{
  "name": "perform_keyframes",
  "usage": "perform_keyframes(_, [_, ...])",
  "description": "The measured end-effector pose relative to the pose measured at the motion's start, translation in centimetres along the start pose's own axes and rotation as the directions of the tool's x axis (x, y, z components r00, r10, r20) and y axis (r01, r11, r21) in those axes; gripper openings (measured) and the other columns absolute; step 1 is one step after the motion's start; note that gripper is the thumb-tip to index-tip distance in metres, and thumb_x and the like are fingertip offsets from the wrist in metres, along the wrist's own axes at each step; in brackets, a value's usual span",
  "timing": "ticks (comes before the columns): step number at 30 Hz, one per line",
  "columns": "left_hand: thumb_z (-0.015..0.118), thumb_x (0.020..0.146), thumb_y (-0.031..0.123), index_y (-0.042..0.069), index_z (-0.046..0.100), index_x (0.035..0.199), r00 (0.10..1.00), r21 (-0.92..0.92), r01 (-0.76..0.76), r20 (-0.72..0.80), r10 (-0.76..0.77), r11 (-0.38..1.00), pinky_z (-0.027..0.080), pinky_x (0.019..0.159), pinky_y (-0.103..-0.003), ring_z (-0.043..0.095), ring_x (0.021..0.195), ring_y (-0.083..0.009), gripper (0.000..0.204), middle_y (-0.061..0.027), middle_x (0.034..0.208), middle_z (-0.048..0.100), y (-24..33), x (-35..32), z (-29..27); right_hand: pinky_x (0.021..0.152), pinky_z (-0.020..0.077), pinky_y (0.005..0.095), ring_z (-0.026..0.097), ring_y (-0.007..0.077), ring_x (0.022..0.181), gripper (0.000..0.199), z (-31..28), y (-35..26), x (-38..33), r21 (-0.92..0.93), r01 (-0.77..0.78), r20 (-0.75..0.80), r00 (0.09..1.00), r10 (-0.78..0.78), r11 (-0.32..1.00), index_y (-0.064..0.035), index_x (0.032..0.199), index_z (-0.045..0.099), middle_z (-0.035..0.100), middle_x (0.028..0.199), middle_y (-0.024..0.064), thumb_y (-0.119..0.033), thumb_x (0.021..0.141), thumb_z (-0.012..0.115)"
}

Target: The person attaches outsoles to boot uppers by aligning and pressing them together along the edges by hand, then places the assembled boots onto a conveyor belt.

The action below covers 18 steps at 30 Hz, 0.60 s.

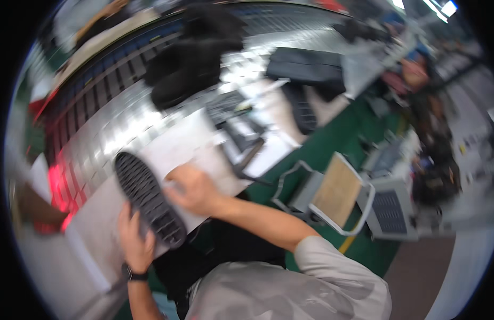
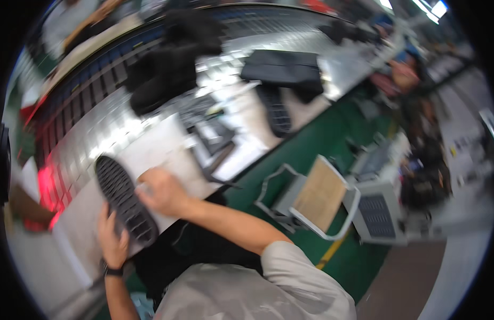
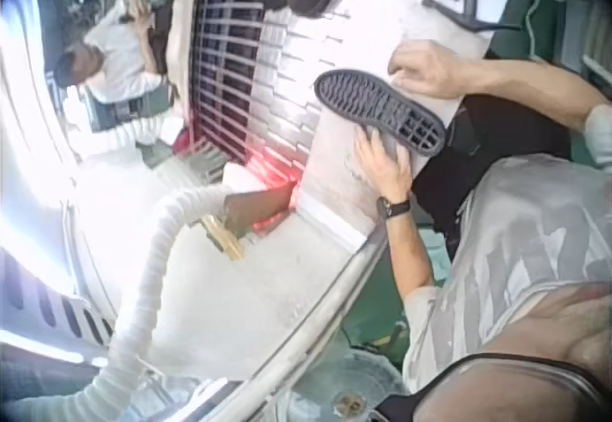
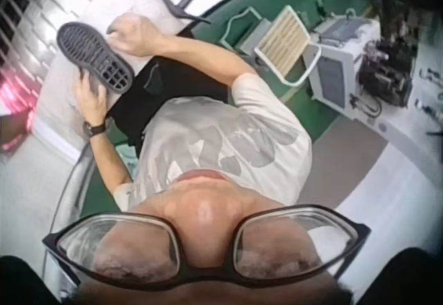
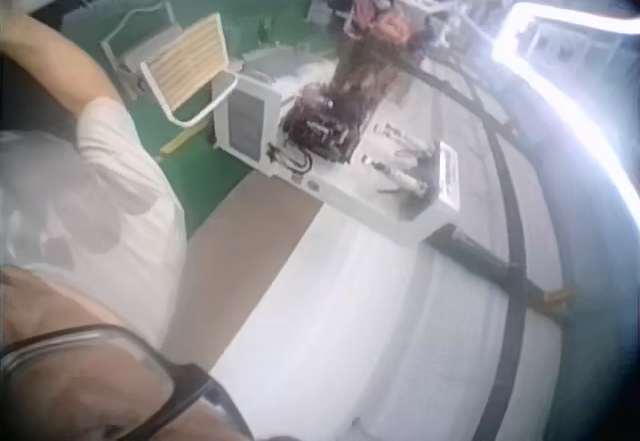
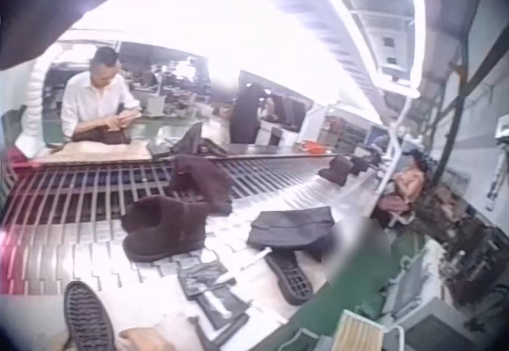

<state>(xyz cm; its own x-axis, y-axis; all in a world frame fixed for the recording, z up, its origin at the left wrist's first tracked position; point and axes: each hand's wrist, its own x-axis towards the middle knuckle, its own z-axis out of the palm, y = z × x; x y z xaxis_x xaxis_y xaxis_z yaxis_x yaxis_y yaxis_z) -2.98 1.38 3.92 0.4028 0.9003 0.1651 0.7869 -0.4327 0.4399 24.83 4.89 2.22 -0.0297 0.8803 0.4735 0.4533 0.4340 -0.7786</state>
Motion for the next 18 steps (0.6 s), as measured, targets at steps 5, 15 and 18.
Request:
perform_keyframes(5, [0.059, 0.099, 0.0, -0.004, 0.068, 0.13, 0.991, -0.331, 0.117, -0.022, -0.131, 0.937, 0.054, 0.102, -0.04, 0.069, 0.119, -0.0295, 0.032, -0.018, 0.132, 0.071, -5.8, 7.4, 0.0, 0.08, 0.0532, 0.0473, 0.063, 0.038, 0.089, 0.019, -4.0, 2.6, -3.0, -0.107, 0.117, -0.02, 0.993, -0.12, 0.987, -0.0019, 0.093, 0.065, 0.065, 0.096, 0.0144, -0.01, 0.082, 0.078])
perform_keyframes(15, [0.067, 0.099, 0.038, -0.011, 0.05, 0.15, 0.918, 0.269, 0.359, -0.275, -0.286, 0.894, 0.044, 0.117, -0.045, 0.057, 0.139, -0.0476, 0.073, -0.0356, 0.143, 0.062, -41.7, 31.8, -5.2, 0.102, 0.0454, 0.0547, 0.056, 0.0426, 0.122, 0.054, -4.1, -0.9, -3.4, -0.039, 0.1, 0.008, 0.995, -0.099, 0.994, -0.0002, 0.119, 0.063, 0.058, 0.132, 0.0233, -0.03, 0.078, 0.082])
perform_keyframes(18, [0.062, 0.1, 0.048, -0.009, 0.047, 0.153, 0.746, 0.449, 0.63, -0.125, -0.654, 0.633, 0.046, 0.114, -0.048, 0.06, 0.136, -0.0475, 0.079, -0.0391, 0.143, 0.059, -42.5, 35.5, -2.6, 0.119, 0.0327, 0.0674, 0.045, 0.0519, 0.147, 0.074, -3.2, -2.7, -7.0, 0.0, 0.124, 0.218, 0.968, -0.121, 0.992, 0.0008, 0.141, 0.058, 0.036, 0.165, 0.0346, -0.031, 0.077, 0.079])
